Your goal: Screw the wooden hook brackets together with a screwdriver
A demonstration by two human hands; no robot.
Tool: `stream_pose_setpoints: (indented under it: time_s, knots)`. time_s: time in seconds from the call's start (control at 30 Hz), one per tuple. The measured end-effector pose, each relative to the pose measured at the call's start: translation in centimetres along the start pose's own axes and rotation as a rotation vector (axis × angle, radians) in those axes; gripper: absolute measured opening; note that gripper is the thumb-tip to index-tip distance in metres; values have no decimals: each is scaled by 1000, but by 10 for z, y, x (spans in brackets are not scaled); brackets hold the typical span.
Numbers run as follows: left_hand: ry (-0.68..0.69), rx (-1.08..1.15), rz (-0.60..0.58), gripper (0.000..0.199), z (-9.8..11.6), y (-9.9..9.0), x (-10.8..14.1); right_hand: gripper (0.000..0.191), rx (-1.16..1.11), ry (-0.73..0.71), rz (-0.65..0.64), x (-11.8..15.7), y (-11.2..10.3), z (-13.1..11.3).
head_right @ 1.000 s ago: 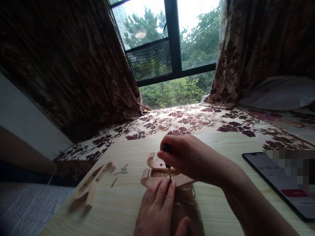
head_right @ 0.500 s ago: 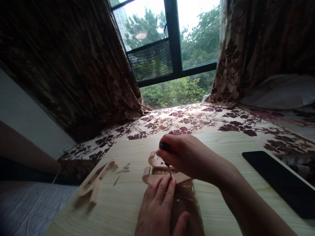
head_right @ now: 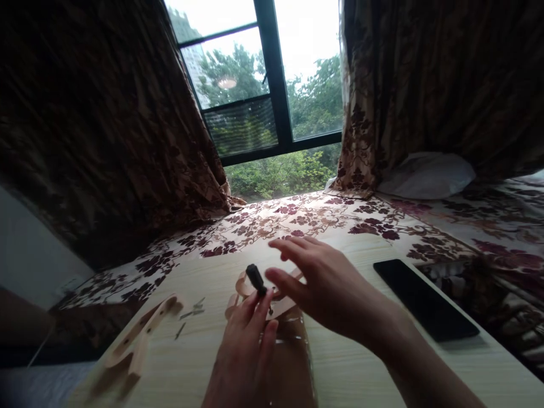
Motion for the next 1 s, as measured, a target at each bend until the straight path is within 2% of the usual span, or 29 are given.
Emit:
stream_pose_setpoints:
  time_s: [0.1,0.17,0.27,0.33,0.43,0.57,0.8,0.9,1.0]
  knots:
    - [3,39,13,44,-9,5,0,38,202,208,145,82,-30,50]
    - [44,61,6,45,-11,8,0,43,350,342,166,147,-38,89]
    - [103,60,-20,45,-11,11,-1,51,501,512,131,227,-36,139]
    - [89,64,-31,45,-14,11,-3,51,493,558,55,253,-27,155]
    - [73,63,-37,43,-15,10,-7,53,453,601,52,257,-33,156]
    - [101,57,-27,42,-9,7,-9,57,437,600,164,234,-57,145]
    - [155,30,40,43,-13,9,-5,42,391,619,114,214,-44,164]
    - [191,23,42,47,-17,13,-3,50,370,582,157,198,-65,159]
    - [198,27,23,51,-18,14,-4,49,315,495,222,166,-89,132]
Point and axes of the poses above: each hand's wrist, its own x-axis away from the middle knuckle, its own y-axis out of the palm, z = x × y, the point moved 8 cm from there along -x, towards the middle knuckle, and after that the axes turned 13 degrees about -y, right-handed, at the moved point
